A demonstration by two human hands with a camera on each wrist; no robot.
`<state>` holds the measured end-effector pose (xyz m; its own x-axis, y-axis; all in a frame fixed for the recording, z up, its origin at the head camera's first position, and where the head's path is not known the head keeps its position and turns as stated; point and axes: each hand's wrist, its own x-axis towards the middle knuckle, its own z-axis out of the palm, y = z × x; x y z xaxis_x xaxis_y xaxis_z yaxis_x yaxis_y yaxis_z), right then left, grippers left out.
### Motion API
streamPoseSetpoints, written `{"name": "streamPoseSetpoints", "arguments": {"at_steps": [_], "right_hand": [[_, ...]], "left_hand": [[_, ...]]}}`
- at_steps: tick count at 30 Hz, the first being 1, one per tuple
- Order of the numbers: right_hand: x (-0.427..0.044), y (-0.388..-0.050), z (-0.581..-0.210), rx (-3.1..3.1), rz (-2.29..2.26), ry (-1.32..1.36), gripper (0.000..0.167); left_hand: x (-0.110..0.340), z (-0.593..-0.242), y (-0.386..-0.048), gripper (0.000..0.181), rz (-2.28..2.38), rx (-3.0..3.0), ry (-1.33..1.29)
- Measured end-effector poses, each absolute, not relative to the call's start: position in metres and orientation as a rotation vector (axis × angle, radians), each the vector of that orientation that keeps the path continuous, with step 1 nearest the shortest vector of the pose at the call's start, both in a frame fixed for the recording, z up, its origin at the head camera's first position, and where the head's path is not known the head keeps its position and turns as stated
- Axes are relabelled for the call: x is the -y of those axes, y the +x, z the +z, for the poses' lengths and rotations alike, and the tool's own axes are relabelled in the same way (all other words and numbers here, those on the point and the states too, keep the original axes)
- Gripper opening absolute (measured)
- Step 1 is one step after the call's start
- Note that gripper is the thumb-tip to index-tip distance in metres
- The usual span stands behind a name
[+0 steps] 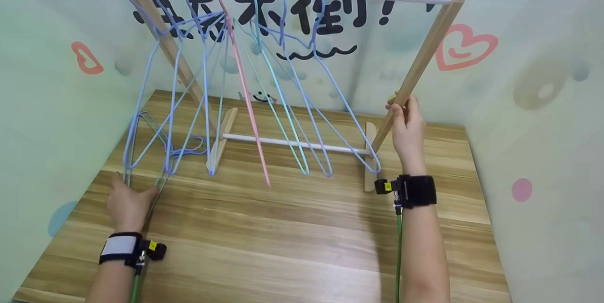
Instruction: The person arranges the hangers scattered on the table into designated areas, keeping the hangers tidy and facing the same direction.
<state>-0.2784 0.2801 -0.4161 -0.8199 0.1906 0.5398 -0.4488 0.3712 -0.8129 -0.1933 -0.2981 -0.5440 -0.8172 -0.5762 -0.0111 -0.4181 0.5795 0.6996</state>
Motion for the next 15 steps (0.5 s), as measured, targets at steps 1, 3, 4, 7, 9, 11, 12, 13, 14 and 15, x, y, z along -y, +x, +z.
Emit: {"name": "streamPoseSetpoints", "arguments": {"at_steps": [1,3,4,7,9,11,12,13,14,15], "right_hand": [[-0.28,-0.278,-0.416,2.072,1.48,0.22,0.027],[-0.277,-0.275,-0.412,2.067,1.474,0.222,0.025],[-0.275,-0.273,-0.41,2.06,1.476,0.227,0.025],[-0.269,-0.267,-0.403,2.041,1.492,0.243,0.024],[-0.267,-0.264,-0.401,2.036,1.5,0.245,0.024],[-0.266,-0.263,-0.4,2.039,1.503,0.247,0.025],[-0.266,-0.263,-0.4,2.039,1.508,0.247,0.026],[-0.266,-0.263,-0.399,2.04,1.506,0.246,0.026],[-0.265,-0.263,-0.399,2.041,1.507,0.245,0.026],[-0.265,-0.263,-0.399,2.041,1.508,0.243,0.026]], "left_hand": [[0.297,-0.542,-0.192,0.101,-1.077,2.576,0.829],[0.296,-0.536,-0.19,0.1,-1.094,2.54,0.821],[0.296,-0.533,-0.19,0.1,-1.104,2.52,0.82],[0.294,-0.52,-0.186,0.098,-1.149,2.464,0.825],[0.293,-0.51,-0.184,0.097,-1.209,2.435,0.838],[0.291,-0.497,-0.181,0.095,-1.304,2.388,0.843],[0.29,-0.491,-0.18,0.093,-1.359,2.357,0.839],[0.289,-0.484,-0.179,0.09,-1.425,2.323,0.833],[0.287,-0.478,-0.178,0.087,-1.487,2.288,0.82],[0.286,-0.471,-0.178,0.085,-1.547,2.251,0.805]]}}
